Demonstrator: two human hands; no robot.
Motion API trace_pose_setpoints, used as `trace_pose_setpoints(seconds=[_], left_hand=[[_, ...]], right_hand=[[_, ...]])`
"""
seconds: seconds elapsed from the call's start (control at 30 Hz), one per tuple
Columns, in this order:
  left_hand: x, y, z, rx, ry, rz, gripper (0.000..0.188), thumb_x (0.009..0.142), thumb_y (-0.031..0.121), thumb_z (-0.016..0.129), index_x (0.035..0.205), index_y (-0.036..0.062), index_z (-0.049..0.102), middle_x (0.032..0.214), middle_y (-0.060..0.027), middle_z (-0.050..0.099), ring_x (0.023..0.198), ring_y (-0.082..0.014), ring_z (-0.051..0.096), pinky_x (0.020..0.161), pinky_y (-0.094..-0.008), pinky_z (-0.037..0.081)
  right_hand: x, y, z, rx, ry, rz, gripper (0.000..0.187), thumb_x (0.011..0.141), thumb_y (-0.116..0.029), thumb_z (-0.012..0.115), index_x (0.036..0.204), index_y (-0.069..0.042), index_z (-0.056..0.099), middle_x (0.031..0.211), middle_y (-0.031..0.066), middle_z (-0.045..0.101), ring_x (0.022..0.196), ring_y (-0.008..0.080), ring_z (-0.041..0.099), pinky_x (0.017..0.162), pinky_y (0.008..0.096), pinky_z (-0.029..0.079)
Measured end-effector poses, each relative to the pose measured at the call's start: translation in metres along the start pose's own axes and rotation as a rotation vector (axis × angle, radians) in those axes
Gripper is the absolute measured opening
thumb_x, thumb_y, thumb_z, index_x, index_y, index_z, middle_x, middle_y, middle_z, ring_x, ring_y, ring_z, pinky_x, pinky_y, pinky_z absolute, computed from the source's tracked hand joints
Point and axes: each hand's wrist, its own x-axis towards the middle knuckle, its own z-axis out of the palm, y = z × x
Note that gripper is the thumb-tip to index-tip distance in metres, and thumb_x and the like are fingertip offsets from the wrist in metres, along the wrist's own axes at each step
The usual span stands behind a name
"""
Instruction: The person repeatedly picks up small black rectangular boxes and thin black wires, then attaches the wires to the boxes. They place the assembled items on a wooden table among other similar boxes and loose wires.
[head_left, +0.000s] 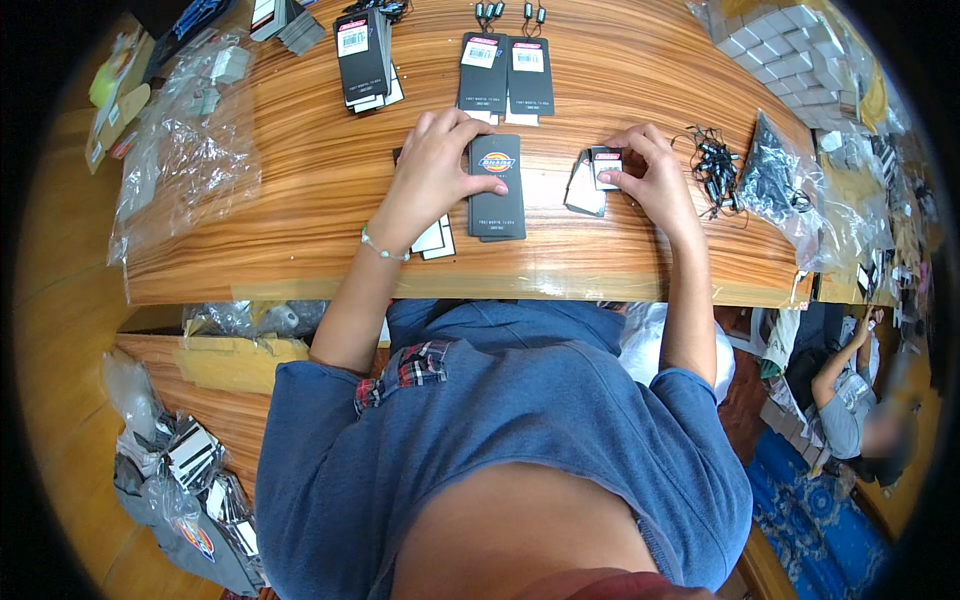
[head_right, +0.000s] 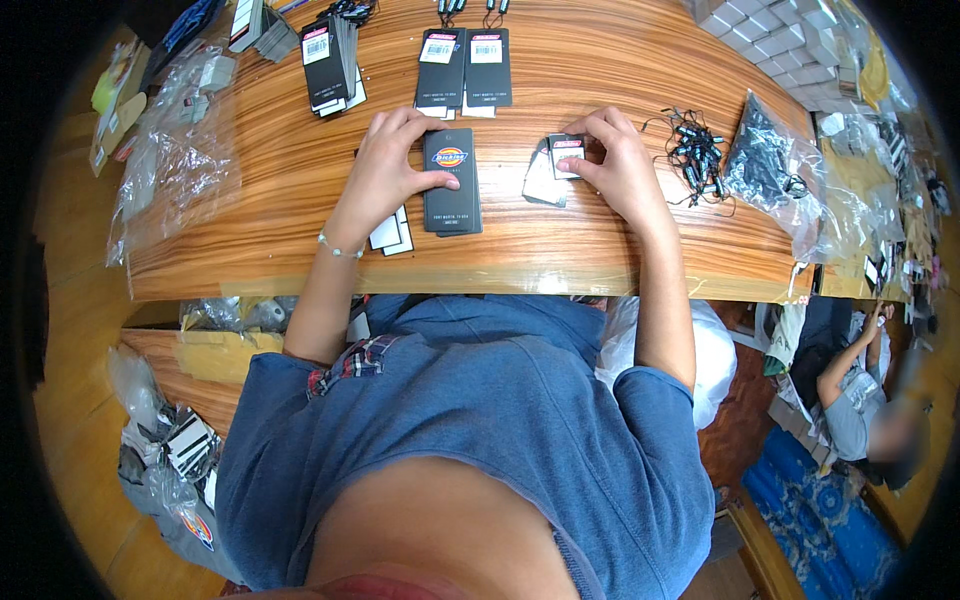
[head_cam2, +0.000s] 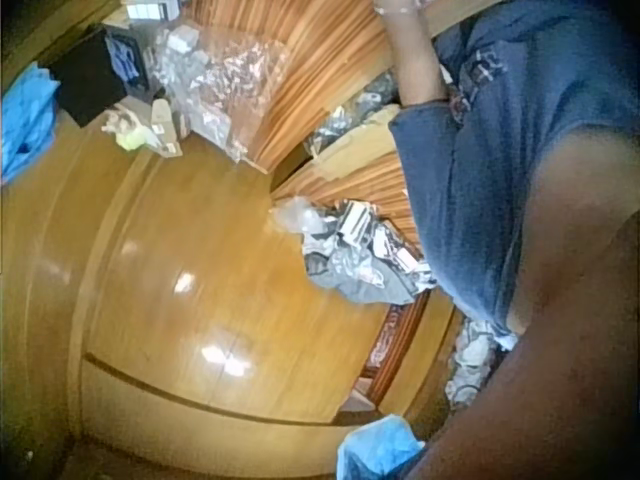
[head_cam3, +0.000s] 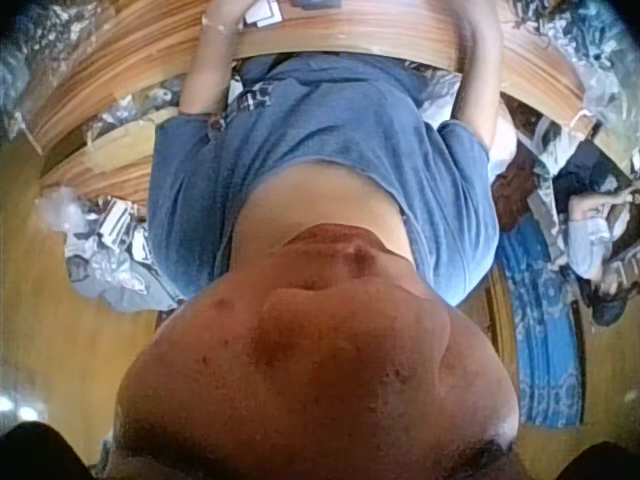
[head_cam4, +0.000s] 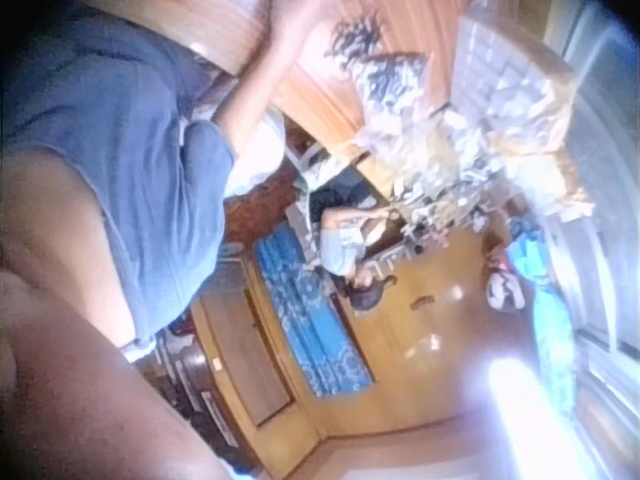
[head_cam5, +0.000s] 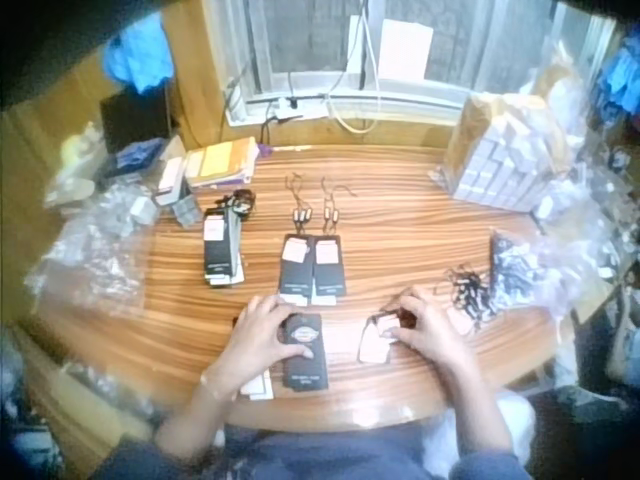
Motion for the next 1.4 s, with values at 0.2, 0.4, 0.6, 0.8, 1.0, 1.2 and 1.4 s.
trace_pose_setpoints(seconds=[0.2,0.4,0.6,0.8,1.0,1.2,1.4], left_hand=[[-0.003,0.005,-0.002,0.073,0.109,0.052,0.055,0.054,0.031,0.079,0.102,0.0074,0.062,0.100,-0.0060,0.053,0.098,-0.0256,0.046,0.088,-0.0371,0.038],[-0.005,0.014,-0.002,-0.714,0.047,-0.169,0.036,0.076,0.009,0.066,0.109,0.0008,0.056,0.101,-0.0078,0.058,0.092,-0.0174,0.057,0.081,-0.0281,0.046],[-0.007,0.024,-0.001,-1.064,0.057,-0.234,0.027,0.085,-0.001,0.053,0.111,-0.0028,0.053,0.097,-0.0105,0.062,0.088,-0.0104,0.058,0.076,-0.0213,0.047],[-0.006,0.031,-0.003,-1.080,0.153,-0.280,0.021,0.080,-0.004,0.060,0.101,-0.0034,0.055,0.086,-0.0108,0.064,0.078,-0.0108,0.061,0.071,-0.0207,0.050],[-0.003,0.045,0.011,-1.197,0.163,-0.216,0.020,0.079,-0.004,0.063,0.097,-0.0034,0.055,0.088,-0.0091,0.064,0.080,-0.0098,0.060,0.072,-0.0196,0.048],[-0.002,0.032,0.006,-1.209,0.235,-0.243,0.020,0.080,-0.001,0.063,0.098,-0.0022,0.055,0.084,-0.0077,0.064,0.075,-0.0073,0.058,0.064,-0.0173,0.045],[0.000,0.038,0.012,-1.266,0.185,-0.209,0.019,0.081,0.000,0.062,0.098,-0.0020,0.054,0.085,-0.0068,0.063,0.077,-0.0077,0.058,0.067,-0.0182,0.046]], right_hand=[[0.001,-0.007,0.000,0.065,0.032,0.091,0.022,0.070,-0.003,0.071,0.089,-0.001,0.060,0.076,0.0021,0.054,0.066,0.0101,0.049,0.058,0.0237,0.040],[-0.009,-0.020,0.013,0.610,0.104,0.191,0.018,0.075,-0.005,0.069,0.091,-0.003,0.060,0.066,-0.0020,0.057,0.063,0.0035,0.050,0.056,0.0186,0.040],[-0.011,-0.061,0.032,0.725,0.074,0.129,0.027,0.072,-0.004,0.071,0.095,-0.003,0.058,0.075,-0.0013,0.057,0.061,0.0024,0.047,0.058,0.0167,0.038],[-0.008,-0.070,0.035,0.708,0.114,0.085,0.030,0.070,-0.003,0.071,0.097,-0.004,0.057,0.062,-0.0062,0.049,0.057,0.0014,0.044,0.056,0.0161,0.036],[-0.010,-0.057,0.027,0.490,0.264,-0.093,0.033,0.071,-0.010,0.072,0.101,-0.007,0.059,0.064,-0.0034,0.050,0.059,0.0054,0.048,0.055,0.0197,0.039],[-0.002,0.044,-0.073,-0.690,0.374,0.072,0.019,0.073,-0.008,0.062,0.092,-0.007,0.063,0.085,0.0089,0.059,0.086,0.0288,0.054,0.075,0.0365,0.044],[-0.002,0.066,-0.092,-0.496,0.507,0.125,0.012,0.077,-0.011,0.063,0.088,-0.007,0.066,0.084,0.0095,0.057,0.082,0.0233,0.054,0.073,0.0305,0.043]])
